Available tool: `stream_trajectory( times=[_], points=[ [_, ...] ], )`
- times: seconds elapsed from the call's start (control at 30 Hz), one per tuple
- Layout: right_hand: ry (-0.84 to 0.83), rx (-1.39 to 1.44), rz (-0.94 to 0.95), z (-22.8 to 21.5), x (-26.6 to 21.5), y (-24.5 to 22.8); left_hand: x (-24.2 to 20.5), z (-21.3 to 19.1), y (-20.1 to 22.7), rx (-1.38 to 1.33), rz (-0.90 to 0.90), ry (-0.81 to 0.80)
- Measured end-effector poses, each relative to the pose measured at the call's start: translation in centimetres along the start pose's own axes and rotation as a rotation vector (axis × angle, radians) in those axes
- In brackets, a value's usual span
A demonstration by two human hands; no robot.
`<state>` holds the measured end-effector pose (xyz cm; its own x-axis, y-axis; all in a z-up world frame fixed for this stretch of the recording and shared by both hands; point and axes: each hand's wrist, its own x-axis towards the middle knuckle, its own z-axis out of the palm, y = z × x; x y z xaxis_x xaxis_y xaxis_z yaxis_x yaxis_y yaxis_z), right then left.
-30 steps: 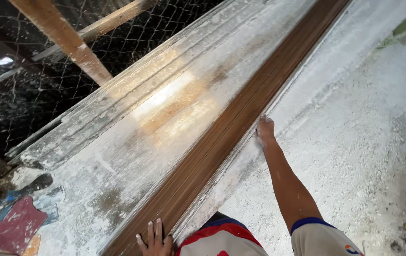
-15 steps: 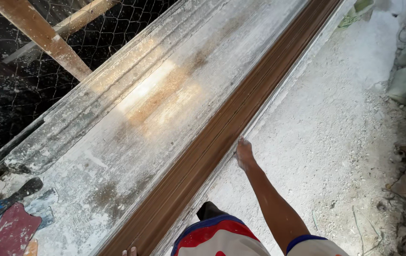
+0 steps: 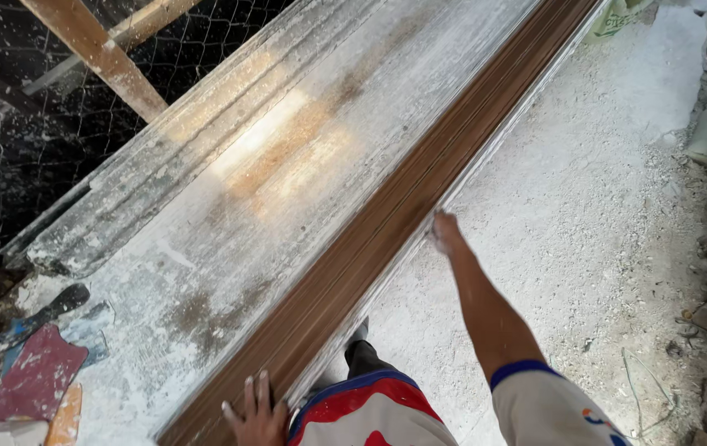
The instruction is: The person wipes a long wooden molding with a yellow cloth, then uses a brush to apply brown paint along its length. The person repeatedly repositions the molding and continues painting until the clip ends.
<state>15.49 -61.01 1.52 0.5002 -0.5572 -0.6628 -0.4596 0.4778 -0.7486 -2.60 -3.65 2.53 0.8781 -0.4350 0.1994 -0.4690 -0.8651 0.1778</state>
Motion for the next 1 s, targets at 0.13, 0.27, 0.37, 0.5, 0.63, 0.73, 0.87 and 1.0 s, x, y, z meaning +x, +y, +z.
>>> stream_trajectory(
  times=[0.13, 0.27, 0.37, 0.5, 0.63, 0.73, 0.87, 1.0],
  points=[
    [-0.073, -0.543, -0.06, -4.2, 1.0, -3.3, 3.1, -1.5, 3.1, -0.012, 0.02, -0.036],
    [-0.015, -0.662, -0.182, -5.8, -0.9, -2.2, 4.9, -3.4, 3.7, -0.046, -0.005, -0.09],
    [-0.052, -0.634, -0.163, -3.5, -3.3, 1.4, 4.6, -4.3, 3.8, -0.067, 0.033, -0.038],
    [-0.099, -0.515, -0.186, 0.5, -6.6, 6.5, 4.9, -3.9, 3.0, -0.076, 0.068, -0.04],
    [-0.083, -0.467, -0.19, 3.0, -9.2, 9.7, 3.3, -3.4, 2.4, -0.062, 0.042, -0.056],
    [-0.055, -0.56, -0.235, 3.9, -10.4, 11.0, 1.0, -5.2, 0.2, -0.083, -0.189, 0.058],
    [-0.177, -0.487, -0.211, 3.7, -10.7, 12.4, -2.3, -8.3, -3.2, -0.157, -0.79, 0.125],
    [-0.168, -0.45, -0.122, 4.0, -10.7, 13.3, -4.1, -9.3, -5.6, -0.324, -1.057, -0.173]
  ],
)
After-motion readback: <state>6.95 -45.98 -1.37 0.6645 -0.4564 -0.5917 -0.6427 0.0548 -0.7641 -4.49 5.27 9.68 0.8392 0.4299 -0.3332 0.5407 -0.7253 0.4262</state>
